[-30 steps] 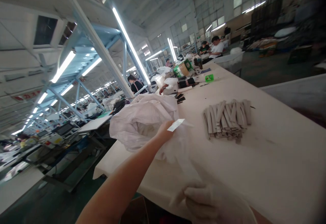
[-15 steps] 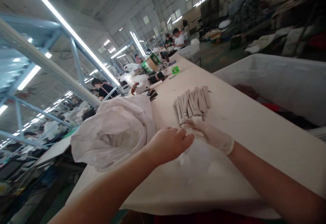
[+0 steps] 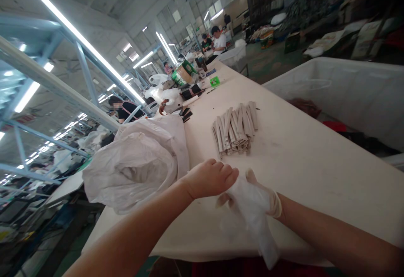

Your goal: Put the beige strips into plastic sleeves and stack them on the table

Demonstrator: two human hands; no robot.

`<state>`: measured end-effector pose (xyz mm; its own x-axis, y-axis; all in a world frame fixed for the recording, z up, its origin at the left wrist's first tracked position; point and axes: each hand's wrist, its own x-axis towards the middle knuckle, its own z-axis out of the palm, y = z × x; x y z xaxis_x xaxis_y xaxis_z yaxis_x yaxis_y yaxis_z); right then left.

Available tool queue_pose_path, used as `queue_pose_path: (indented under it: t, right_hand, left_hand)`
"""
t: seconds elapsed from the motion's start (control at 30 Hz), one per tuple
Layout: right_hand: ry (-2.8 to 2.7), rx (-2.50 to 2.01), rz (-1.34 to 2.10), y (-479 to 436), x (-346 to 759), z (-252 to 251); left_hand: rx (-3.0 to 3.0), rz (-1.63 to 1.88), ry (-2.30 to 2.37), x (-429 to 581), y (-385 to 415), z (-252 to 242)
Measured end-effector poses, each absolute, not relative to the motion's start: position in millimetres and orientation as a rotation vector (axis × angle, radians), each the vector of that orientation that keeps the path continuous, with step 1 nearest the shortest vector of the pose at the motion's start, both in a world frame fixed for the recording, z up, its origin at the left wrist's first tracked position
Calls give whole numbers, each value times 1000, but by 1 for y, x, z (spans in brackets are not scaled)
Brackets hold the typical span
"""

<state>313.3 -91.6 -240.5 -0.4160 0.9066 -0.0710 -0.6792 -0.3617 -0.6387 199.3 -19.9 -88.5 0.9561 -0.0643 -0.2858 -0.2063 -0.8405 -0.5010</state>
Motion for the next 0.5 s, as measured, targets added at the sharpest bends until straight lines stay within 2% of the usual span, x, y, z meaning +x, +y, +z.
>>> queue_pose_path:
  t: [0.13, 0.3, 0.4, 0.5]
  right_hand:
    - [-626, -398, 2114, -100, 315, -238]
    - [-707, -458, 2239, -87, 315, -241]
    - [-734, -480, 2199, -80, 320, -244]
    - [-854, -526, 2014, -78, 324, -248]
  left_hand:
    - [-2578, 309, 211, 202, -15, -104]
    - [-2658, 320, 63, 201, -2, -127]
    - [-2707, 314, -102, 200, 10, -141]
    - [-2731, 282, -127, 201, 15, -150]
